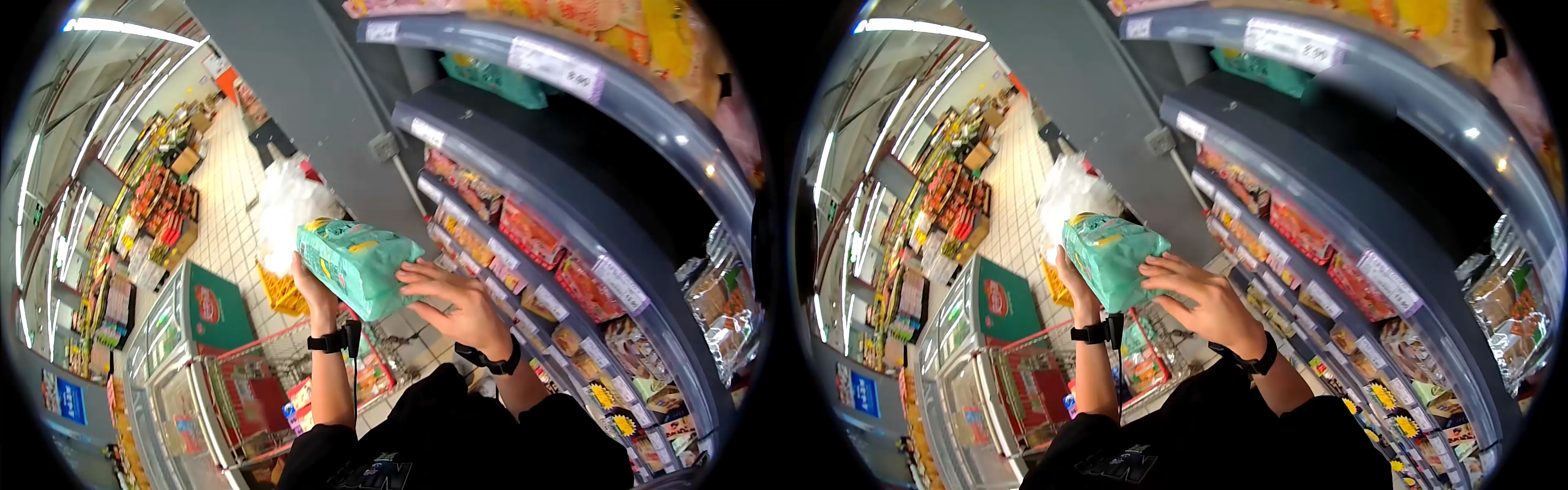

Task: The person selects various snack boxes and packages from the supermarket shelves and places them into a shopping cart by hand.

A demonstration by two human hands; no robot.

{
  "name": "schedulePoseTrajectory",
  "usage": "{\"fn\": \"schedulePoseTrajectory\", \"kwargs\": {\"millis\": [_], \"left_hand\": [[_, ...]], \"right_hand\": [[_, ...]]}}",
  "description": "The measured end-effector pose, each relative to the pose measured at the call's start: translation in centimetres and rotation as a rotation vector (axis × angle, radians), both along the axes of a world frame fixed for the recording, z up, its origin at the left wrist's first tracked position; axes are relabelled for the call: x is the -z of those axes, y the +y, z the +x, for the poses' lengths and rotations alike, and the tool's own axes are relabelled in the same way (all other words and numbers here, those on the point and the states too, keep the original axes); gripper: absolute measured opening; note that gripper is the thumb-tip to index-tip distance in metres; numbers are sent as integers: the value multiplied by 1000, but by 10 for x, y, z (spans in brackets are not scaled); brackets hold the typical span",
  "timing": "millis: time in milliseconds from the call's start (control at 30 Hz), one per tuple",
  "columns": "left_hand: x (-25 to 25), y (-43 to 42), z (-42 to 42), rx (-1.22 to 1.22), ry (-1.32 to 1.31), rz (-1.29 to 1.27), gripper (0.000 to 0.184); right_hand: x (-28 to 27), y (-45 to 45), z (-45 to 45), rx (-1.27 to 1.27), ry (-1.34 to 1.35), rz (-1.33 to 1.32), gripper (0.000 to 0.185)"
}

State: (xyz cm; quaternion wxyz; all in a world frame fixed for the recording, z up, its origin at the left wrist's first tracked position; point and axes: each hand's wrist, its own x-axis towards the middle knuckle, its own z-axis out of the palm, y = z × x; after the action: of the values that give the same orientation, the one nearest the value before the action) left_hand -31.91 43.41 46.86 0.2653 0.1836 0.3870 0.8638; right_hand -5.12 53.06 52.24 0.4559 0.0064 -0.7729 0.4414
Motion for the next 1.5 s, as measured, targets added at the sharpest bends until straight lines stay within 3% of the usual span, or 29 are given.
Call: {"fn": "schedulePoseTrajectory", "kwargs": {"millis": [300,400,500,633,700,767,800,900,933,1000,1100,1167,1267,1367,1500], "left_hand": [[88,-119,-37,-224,-153,-185,55],[155,-161,-71,-285,-180,-273,52],[176,-203,-86,-340,-176,-724,57],[219,-259,-141,-110,-246,-1092,65],[236,-277,-171,-70,-281,-1150,73],[265,-282,-208,56,-211,-1421,82],[303,-283,-223,1,-111,-1527,89],[339,-271,-252,57,-8,-1650,88],[362,-275,-263,70,-13,-1648,88],[410,-279,-279,356,-197,-1562,87],[450,-278,-281,243,-114,-1710,78],[470,-277,-285,352,-131,-1695,80],[499,-280,-273,282,9,-1726,79],[488,-267,-276,304,-160,-1807,83],[489,-256,-289,375,-130,-1827,84]], "right_hand": [[46,-63,-87,-123,-187,-15,25],[64,-89,-127,-165,-343,-32,27],[96,-125,-177,-48,-434,-52,34],[169,-172,-252,67,-603,-215,43],[207,-194,-283,44,-683,-269,47],[248,-212,-308,141,-738,-327,50],[260,-218,-321,149,-801,-374,52],[298,-231,-351,233,-827,-359,51],[306,-234,-357,223,-908,-426,57],[329,-240,-368,294,-963,-396,59],[382,-238,-378,351,-1078,-334,66],[403,-240,-387,383,-1234,-373,64],[444,-256,-404,424,-1279,-279,69],[463,-259,-418,417,-1334,-361,70],[486,-249,-431,454,-1306,-384,71]]}}
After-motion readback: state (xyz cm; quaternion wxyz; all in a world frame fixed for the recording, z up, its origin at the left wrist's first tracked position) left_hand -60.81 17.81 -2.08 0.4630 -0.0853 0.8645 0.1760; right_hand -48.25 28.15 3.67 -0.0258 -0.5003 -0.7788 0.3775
